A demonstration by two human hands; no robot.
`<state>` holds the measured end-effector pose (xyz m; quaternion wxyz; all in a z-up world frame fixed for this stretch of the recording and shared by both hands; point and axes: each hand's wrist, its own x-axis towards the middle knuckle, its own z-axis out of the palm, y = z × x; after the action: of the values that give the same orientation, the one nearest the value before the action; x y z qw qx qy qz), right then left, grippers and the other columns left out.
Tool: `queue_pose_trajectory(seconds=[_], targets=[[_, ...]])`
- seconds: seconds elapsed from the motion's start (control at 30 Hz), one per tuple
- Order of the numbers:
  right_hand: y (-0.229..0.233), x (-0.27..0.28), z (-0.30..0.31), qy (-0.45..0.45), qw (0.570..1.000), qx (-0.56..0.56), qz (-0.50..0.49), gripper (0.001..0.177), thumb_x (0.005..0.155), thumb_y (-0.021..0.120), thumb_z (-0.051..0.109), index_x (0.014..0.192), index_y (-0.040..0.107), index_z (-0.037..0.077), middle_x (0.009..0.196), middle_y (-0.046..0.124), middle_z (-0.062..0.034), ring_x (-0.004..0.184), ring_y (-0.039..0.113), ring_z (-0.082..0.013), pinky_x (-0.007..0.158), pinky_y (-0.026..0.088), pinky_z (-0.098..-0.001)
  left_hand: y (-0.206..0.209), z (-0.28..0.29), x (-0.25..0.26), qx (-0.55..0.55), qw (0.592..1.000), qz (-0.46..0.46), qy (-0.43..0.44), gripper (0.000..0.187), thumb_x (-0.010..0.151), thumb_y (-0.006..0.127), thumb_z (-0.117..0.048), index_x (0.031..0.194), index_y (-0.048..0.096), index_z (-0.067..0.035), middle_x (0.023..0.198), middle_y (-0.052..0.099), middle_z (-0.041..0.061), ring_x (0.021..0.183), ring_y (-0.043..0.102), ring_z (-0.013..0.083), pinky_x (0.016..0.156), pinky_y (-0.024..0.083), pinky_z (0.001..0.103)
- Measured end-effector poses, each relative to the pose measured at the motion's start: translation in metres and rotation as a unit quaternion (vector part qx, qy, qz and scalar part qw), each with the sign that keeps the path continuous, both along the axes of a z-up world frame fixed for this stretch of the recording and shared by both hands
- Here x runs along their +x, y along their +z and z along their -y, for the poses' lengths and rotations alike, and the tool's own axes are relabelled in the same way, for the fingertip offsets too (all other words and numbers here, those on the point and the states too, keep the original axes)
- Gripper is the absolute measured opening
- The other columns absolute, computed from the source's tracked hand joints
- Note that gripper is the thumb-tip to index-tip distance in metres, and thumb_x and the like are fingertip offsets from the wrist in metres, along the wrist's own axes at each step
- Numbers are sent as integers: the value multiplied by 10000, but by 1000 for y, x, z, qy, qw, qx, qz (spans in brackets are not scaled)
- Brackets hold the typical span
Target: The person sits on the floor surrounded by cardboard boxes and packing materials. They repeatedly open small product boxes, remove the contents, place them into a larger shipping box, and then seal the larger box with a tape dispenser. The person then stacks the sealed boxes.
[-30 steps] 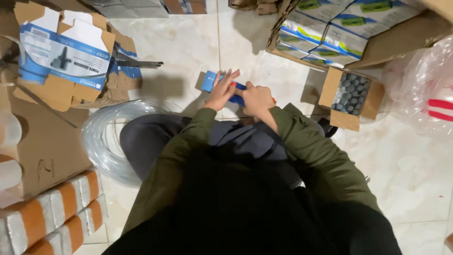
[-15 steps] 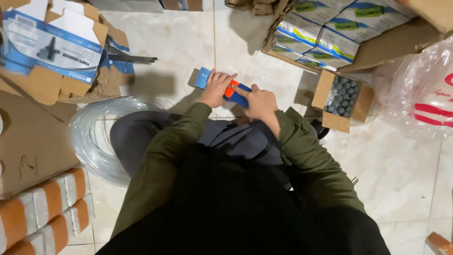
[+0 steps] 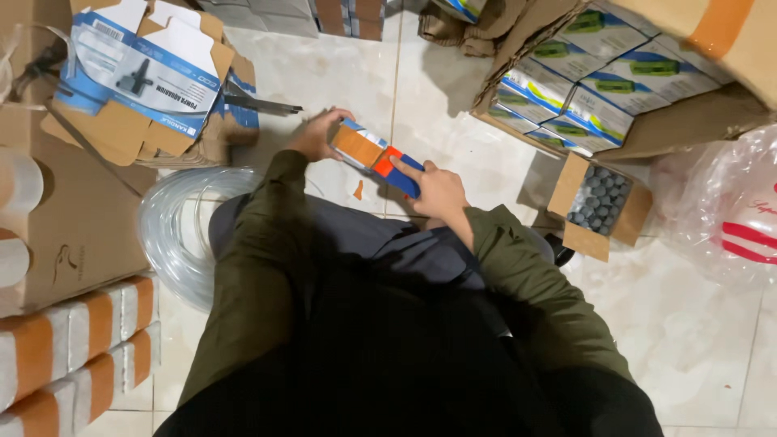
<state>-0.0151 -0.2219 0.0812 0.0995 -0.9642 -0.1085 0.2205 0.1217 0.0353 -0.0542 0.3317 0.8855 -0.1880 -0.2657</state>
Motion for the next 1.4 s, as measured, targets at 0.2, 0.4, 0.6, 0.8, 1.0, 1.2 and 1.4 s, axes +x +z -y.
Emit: queue_pose_trajectory(seconds=[0.2,0.4,0.6,0.8,1.0,1.2,1.4], targets=[[-9,1,-4,8,999,-27,28,759,721,639,398,1412,327,448,963,585,-110,860,668,-364,753,539,-455,2,66,-51,163,931,286,-154,862,560,841,-160,1290,387,-216,1275,429,9,1295,311,251,1149,42,546],[-2,3,-1,-18,999,47,-4,754,723,635,433,1408,321,449,1040,577,-135,932,642,-395,804,521,-484,1,49,-22,-67,989,47,-121,1011,349,923,-204,1231,430,-226,1310,476,46,1286,353,350,1056,113,676],[0,8,0,20,999,-4,-25,758,701,632,395,1398,341,462,999,602,-119,908,653,-380,799,529,-467,-62,-16,9,-40,993,91,-64,1056,310,927,-319,1243,436,-276,1271,418,0,1312,333,266,1152,174,415],[-3,11,-7,32,999,-26,-35,734,709,640,361,1391,377,437,979,616,-127,892,662,-382,779,532,-462,0,22,-33,252,920,288,-84,1037,396,931,-235,1313,449,-202,1530,178,99,1407,110,312,1017,206,690],[1,9,-8,26,998,-50,-28,749,705,658,363,1391,371,448,963,611,-114,876,670,-354,759,536,-442,-23,69,-56,92,973,180,-115,957,371,898,-253,1210,441,-215,1212,487,-8,1253,378,224,1056,-57,713],[27,7,-20,2,999,4,-39,775,731,616,398,1423,277,471,965,579,-118,887,651,-393,782,530,-468,-4,26,-30,-194,974,15,-116,1004,351,931,-246,1228,449,-170,1295,481,237,1323,313,443,1094,205,590],[5,11,-12,21,997,-39,-55,752,715,636,358,1405,349,441,973,608,-121,893,659,-381,781,532,-465,-29,-3,0,65,996,59,-29,981,338,920,-211,1152,382,-315,1377,405,-45,1415,174,232,1089,21,649]])
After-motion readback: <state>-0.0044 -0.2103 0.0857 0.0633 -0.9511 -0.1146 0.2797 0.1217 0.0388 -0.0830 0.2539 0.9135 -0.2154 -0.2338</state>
